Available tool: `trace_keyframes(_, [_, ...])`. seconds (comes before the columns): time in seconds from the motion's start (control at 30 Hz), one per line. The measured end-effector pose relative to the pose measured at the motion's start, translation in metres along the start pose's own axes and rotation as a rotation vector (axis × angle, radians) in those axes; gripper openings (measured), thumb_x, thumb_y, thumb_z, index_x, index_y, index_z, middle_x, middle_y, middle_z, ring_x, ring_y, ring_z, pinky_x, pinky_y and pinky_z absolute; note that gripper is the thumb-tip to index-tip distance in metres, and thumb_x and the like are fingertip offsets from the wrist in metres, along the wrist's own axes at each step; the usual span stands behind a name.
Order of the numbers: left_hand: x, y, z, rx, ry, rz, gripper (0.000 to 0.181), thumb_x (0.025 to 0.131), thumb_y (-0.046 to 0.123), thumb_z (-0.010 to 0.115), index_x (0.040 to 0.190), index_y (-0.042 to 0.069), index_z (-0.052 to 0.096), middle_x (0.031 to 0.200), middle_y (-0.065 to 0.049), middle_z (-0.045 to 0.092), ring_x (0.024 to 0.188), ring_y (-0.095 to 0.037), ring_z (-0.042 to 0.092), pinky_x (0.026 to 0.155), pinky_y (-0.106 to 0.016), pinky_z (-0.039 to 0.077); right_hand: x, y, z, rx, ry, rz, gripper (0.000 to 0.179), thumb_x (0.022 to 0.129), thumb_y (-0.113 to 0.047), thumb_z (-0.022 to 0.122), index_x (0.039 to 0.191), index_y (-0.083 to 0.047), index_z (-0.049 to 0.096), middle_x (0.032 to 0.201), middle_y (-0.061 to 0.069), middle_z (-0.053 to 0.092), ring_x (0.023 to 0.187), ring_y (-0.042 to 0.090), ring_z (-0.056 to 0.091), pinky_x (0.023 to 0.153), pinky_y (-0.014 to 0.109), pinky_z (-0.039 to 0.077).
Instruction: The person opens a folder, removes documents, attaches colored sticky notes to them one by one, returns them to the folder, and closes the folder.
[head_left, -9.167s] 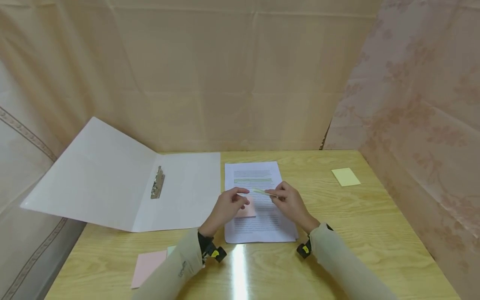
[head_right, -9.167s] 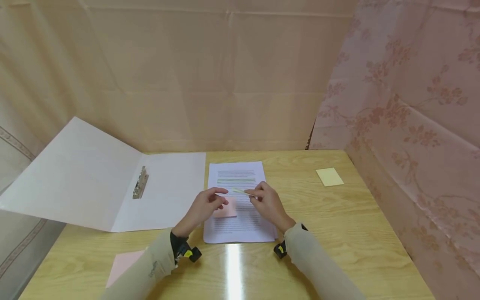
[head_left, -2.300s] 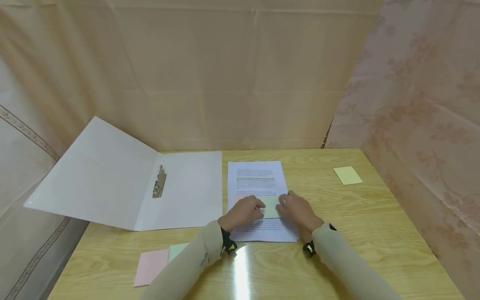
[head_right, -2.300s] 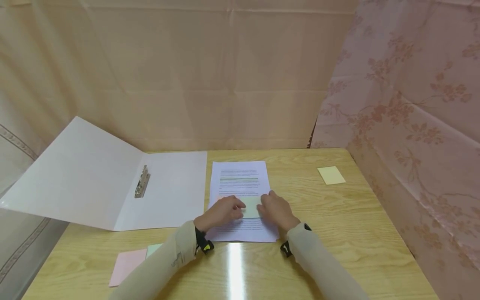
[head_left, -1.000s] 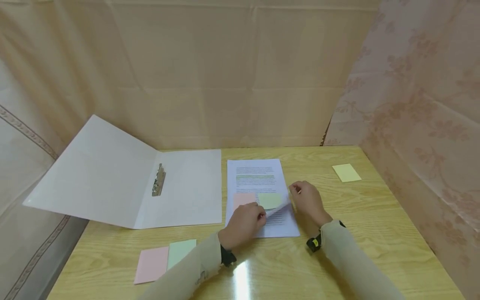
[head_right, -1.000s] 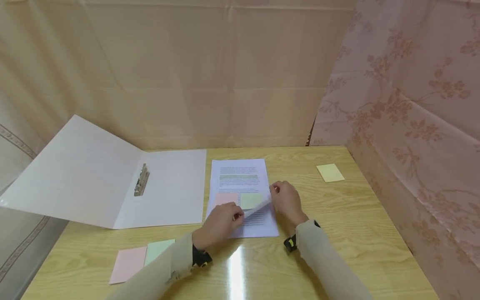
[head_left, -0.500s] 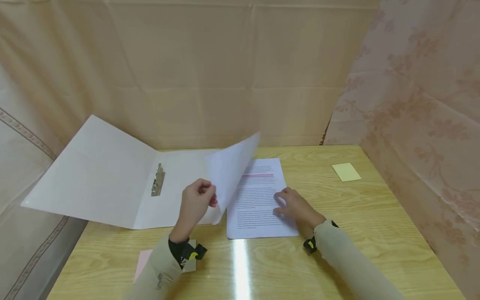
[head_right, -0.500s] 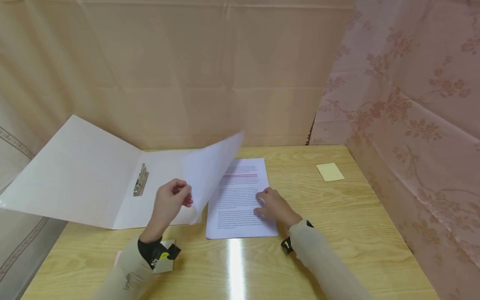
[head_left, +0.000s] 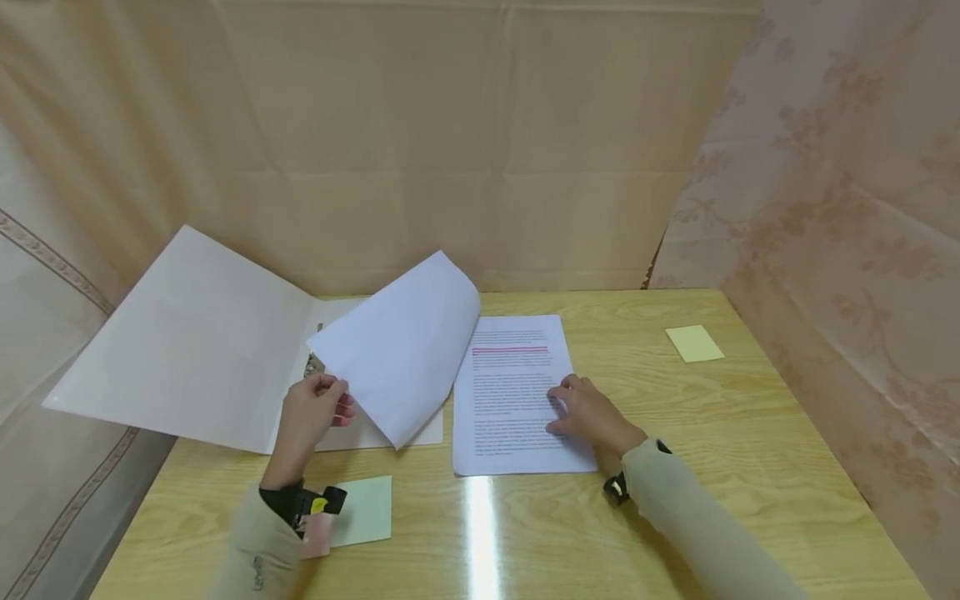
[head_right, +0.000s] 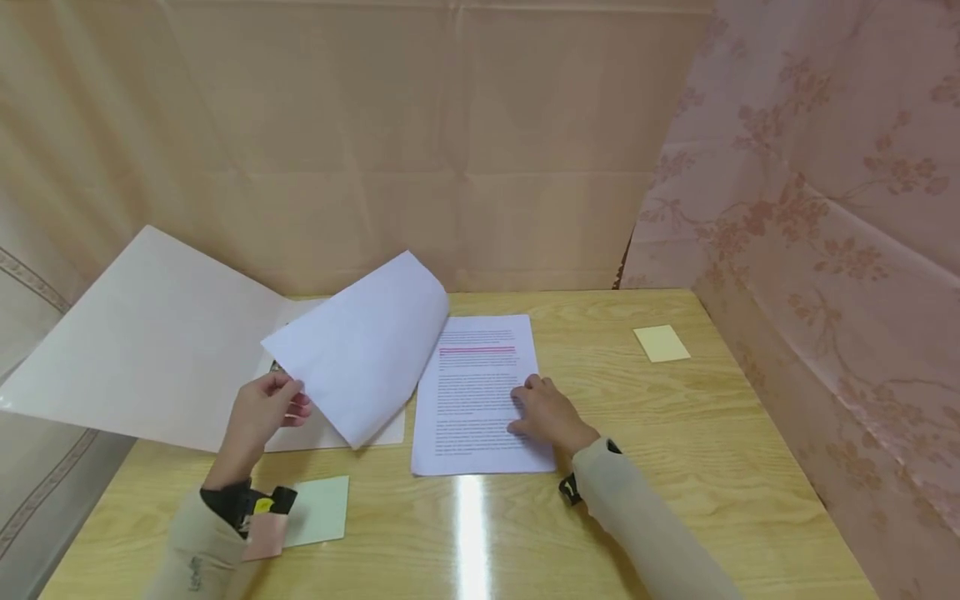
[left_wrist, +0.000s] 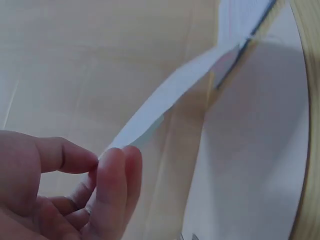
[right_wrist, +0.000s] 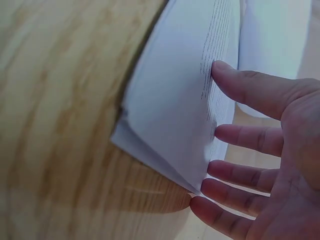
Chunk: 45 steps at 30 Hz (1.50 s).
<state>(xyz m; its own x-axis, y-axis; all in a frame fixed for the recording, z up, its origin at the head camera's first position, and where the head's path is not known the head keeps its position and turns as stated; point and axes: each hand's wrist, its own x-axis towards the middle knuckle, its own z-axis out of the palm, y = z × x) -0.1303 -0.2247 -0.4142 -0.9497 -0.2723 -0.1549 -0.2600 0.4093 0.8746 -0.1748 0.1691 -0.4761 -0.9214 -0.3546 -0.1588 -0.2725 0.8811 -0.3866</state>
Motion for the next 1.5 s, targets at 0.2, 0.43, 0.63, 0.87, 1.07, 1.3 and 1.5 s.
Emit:
trace_keyframes(0.2, [0.004,-0.017,-0.015,0.144,-0.027,-0.106,0.032,0.100,0.023,0.043,0.110,-0.006,0.054,0.091,-0.019,0.068,0.063,-0.012,0.064,0.061,-0.025,0.056,0.001,0.000,0.003,-0.024,0.001,0.015,0.059,0.082,-0.031,0.077,0.132,-0.007,0.059,0.128,0.013,0.053,0.113,0.029,0.048,0.095,0.046,0.045])
trace_keyframes(0.43, [0.007,-0.021,-0.023,0.230,-0.119,-0.106,0.038,0.102,0.027,0.044,0.114,-0.008,0.052,0.078,-0.011,0.065,0.061,-0.013,0.061,0.062,-0.027,0.055,-0.001,-0.002,-0.001,-0.006,-0.002,0.016,0.058,0.082,-0.030,0.077,0.131,-0.006,0.059,0.127,0.014,0.053,0.113,0.029,0.047,0.095,0.047,0.045])
trace_keyframes(0.63, [0.015,-0.013,-0.005,0.237,-0.199,0.002,0.036,0.101,0.025,0.048,0.111,-0.008,0.055,0.082,-0.013,0.067,0.068,-0.015,0.061,0.062,-0.026,0.054,0.000,0.000,-0.002,-0.001,-0.004,0.015,0.057,0.082,-0.030,0.078,0.131,-0.007,0.059,0.127,0.013,0.053,0.113,0.029,0.047,0.096,0.047,0.045])
trace_keyframes(0.87, [0.022,-0.003,0.038,0.370,-0.224,0.162,0.029,0.098,0.024,0.053,0.108,-0.002,0.062,0.092,-0.013,0.068,0.078,-0.019,0.060,0.065,-0.026,0.047,0.002,-0.001,0.000,-0.007,-0.013,0.033,0.056,0.082,-0.029,0.078,0.131,-0.009,0.060,0.127,0.012,0.053,0.114,0.029,0.047,0.097,0.047,0.045])
trace_keyframes(1.07, [0.021,0.010,0.074,0.464,-0.233,0.287,0.023,0.094,0.023,0.058,0.103,0.004,0.066,0.097,-0.012,0.068,0.082,-0.022,0.059,0.069,-0.032,0.048,0.003,-0.002,0.001,0.006,-0.020,0.052,0.057,0.082,-0.029,0.077,0.132,-0.009,0.059,0.129,0.012,0.053,0.115,0.028,0.047,0.098,0.047,0.044])
trace_keyframes(1.3, [0.018,0.018,0.118,0.699,-0.300,0.461,0.026,0.092,0.023,0.063,0.112,0.006,0.067,0.122,-0.015,0.061,0.115,-0.034,0.055,0.097,-0.045,0.046,0.002,-0.002,0.002,0.008,-0.018,0.050,0.055,0.082,-0.028,0.078,0.131,-0.011,0.061,0.128,0.012,0.053,0.113,0.027,0.047,0.096,0.046,0.045])
trace_keyframes(1.5, [0.014,0.019,0.143,0.862,-0.435,0.595,0.039,0.090,0.029,0.067,0.123,0.008,0.063,0.136,-0.012,0.056,0.130,-0.034,0.045,0.103,-0.052,0.042,0.001,-0.002,0.002,-0.004,-0.028,0.042,0.050,0.081,-0.028,0.078,0.128,-0.016,0.065,0.125,0.011,0.053,0.108,0.026,0.047,0.091,0.043,0.045])
